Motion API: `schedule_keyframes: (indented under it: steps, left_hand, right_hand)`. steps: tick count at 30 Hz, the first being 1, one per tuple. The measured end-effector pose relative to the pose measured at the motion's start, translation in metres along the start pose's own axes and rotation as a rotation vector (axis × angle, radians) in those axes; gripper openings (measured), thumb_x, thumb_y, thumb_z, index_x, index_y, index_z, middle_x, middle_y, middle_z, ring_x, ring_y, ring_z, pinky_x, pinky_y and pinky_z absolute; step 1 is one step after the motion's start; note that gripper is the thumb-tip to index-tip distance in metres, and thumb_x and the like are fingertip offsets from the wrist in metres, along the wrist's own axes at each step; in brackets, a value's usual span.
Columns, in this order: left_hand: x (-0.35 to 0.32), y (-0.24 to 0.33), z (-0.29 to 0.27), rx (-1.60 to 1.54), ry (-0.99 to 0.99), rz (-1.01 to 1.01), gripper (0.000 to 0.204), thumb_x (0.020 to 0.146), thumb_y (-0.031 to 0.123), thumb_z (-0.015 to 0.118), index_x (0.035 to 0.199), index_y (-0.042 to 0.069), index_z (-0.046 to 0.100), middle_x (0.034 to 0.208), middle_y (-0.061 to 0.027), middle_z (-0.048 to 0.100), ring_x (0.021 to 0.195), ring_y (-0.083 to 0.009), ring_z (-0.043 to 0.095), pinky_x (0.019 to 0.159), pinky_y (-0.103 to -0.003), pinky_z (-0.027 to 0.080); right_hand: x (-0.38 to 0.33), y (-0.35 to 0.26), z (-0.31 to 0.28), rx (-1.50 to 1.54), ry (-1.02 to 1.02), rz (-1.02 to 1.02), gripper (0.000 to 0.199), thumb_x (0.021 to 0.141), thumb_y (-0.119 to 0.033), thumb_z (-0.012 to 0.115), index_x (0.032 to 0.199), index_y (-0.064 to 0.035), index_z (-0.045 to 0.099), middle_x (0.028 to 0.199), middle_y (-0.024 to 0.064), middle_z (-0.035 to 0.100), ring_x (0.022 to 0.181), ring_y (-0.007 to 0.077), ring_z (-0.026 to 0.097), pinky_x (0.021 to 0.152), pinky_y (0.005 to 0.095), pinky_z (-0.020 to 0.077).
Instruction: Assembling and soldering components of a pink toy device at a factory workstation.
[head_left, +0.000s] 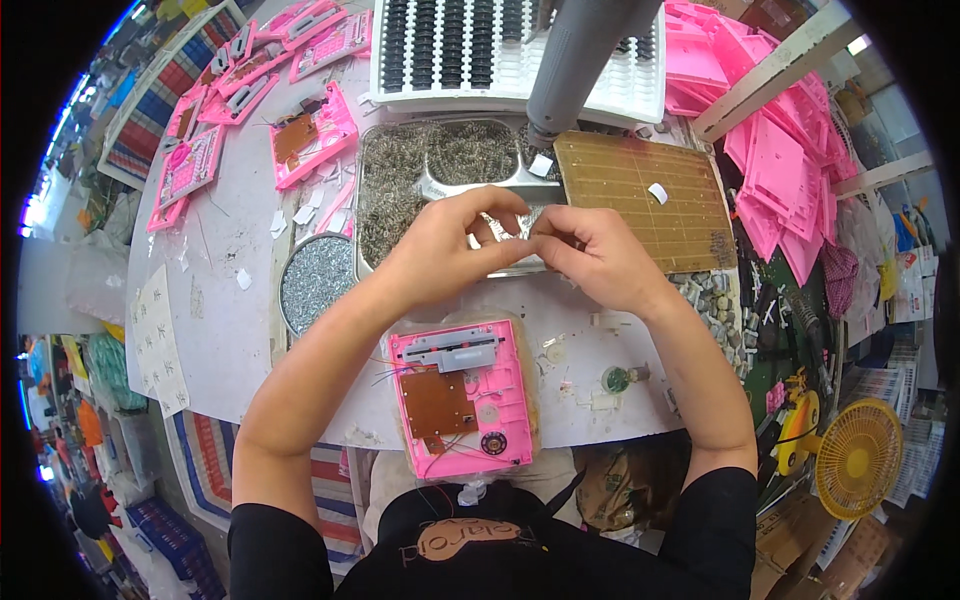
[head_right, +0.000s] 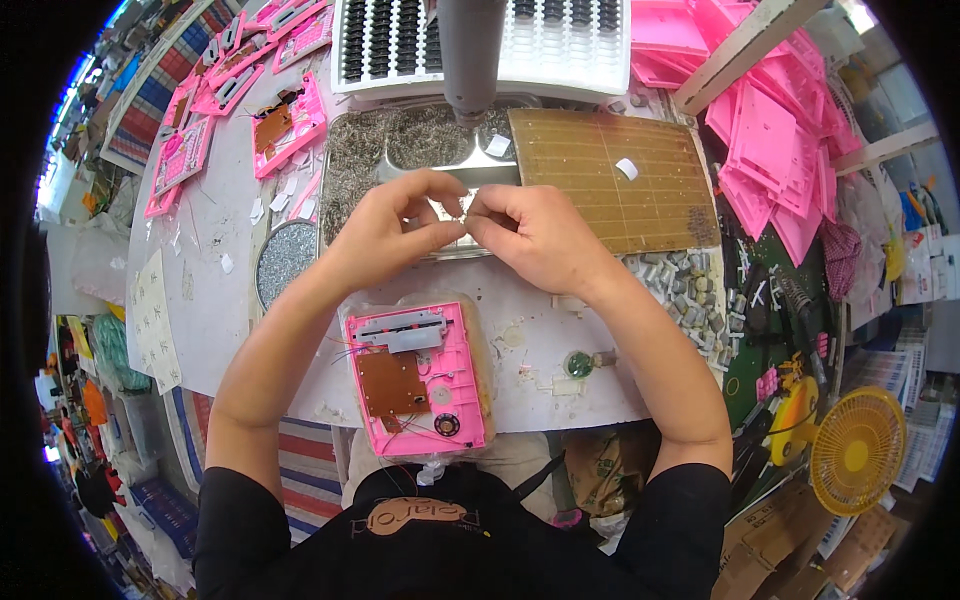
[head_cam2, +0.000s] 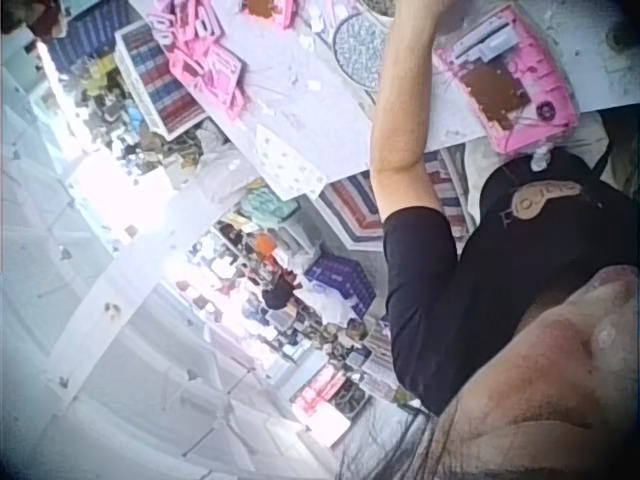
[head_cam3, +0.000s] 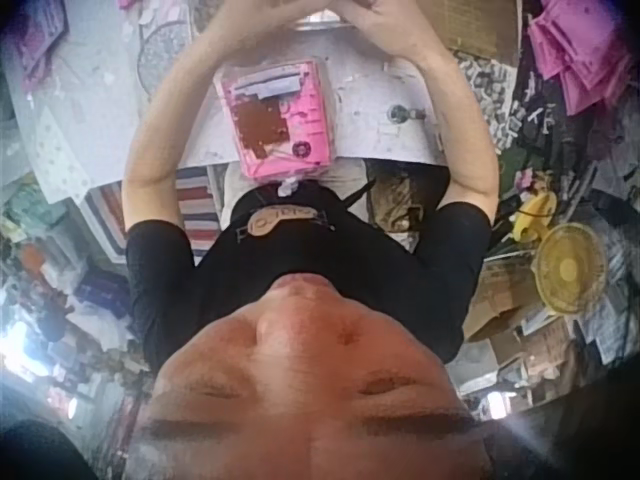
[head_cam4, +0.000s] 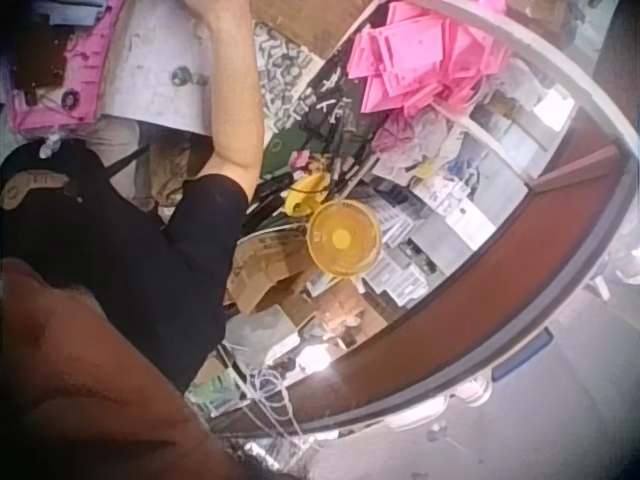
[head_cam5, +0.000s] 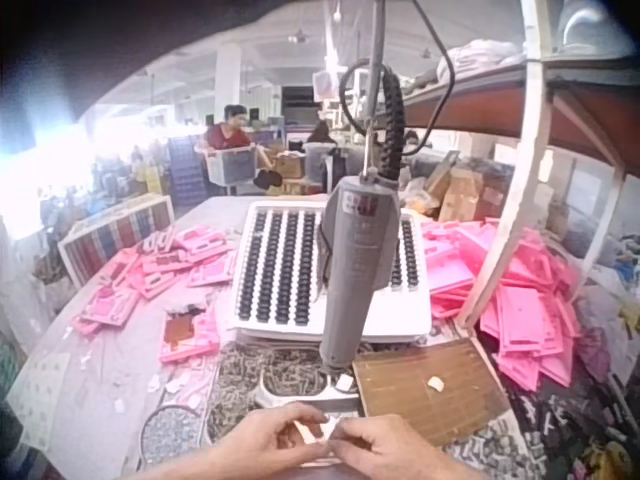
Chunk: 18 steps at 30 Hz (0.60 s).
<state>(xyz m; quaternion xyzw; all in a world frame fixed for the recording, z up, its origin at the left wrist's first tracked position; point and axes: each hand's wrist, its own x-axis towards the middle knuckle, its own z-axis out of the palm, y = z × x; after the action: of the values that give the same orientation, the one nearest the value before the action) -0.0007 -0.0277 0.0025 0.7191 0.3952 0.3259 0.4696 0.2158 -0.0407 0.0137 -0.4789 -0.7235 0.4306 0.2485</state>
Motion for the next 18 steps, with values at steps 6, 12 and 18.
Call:
schedule_keyframes:
  steps: [6,12,18]
  left_hand:
    - [-0.003,-0.004,0.003,0.197,0.049,0.133,0.023,0.098,0.021,0.059,0.091,-0.001,0.061,0.075,-0.004,0.063,0.064,-0.0108,0.053,0.058,-0.03,0.044]
    - [-0.004,-0.003,0.013,-0.079,0.088,-0.149,0.051,0.104,0.035,0.049,0.063,0.005,0.047,0.056,0.002,0.043,0.048,-0.0113,0.037,0.046,-0.029,0.032]
    - [0.005,0.012,-0.001,-0.526,-0.163,-0.672,0.053,0.105,0.037,0.048,0.057,0.017,0.039,0.054,0.0064,0.033,0.044,-0.005,0.025,0.04,-0.024,0.017]
  right_hand:
    - [-0.004,-0.008,0.008,-0.15,0.135,-0.124,0.017,0.086,-0.018,0.069,0.093,-0.0024,0.069,0.079,0.0123,0.068,0.071,0.0297,0.065,0.066,0.037,0.0512]
    - [0.003,0.002,0.023,-0.567,0.529,-0.633,0.017,0.082,-0.014,0.071,0.097,-0.0079,0.065,0.089,0.0068,0.069,0.079,0.0257,0.067,0.066,0.0378,0.0539]
    - [-0.005,-0.001,0.027,-0.677,0.42,-0.57,0.015,0.078,-0.01,0.069,0.086,-0.0093,0.057,0.078,0.0035,0.058,0.073,0.023,0.06,0.06,0.0369,0.0491]
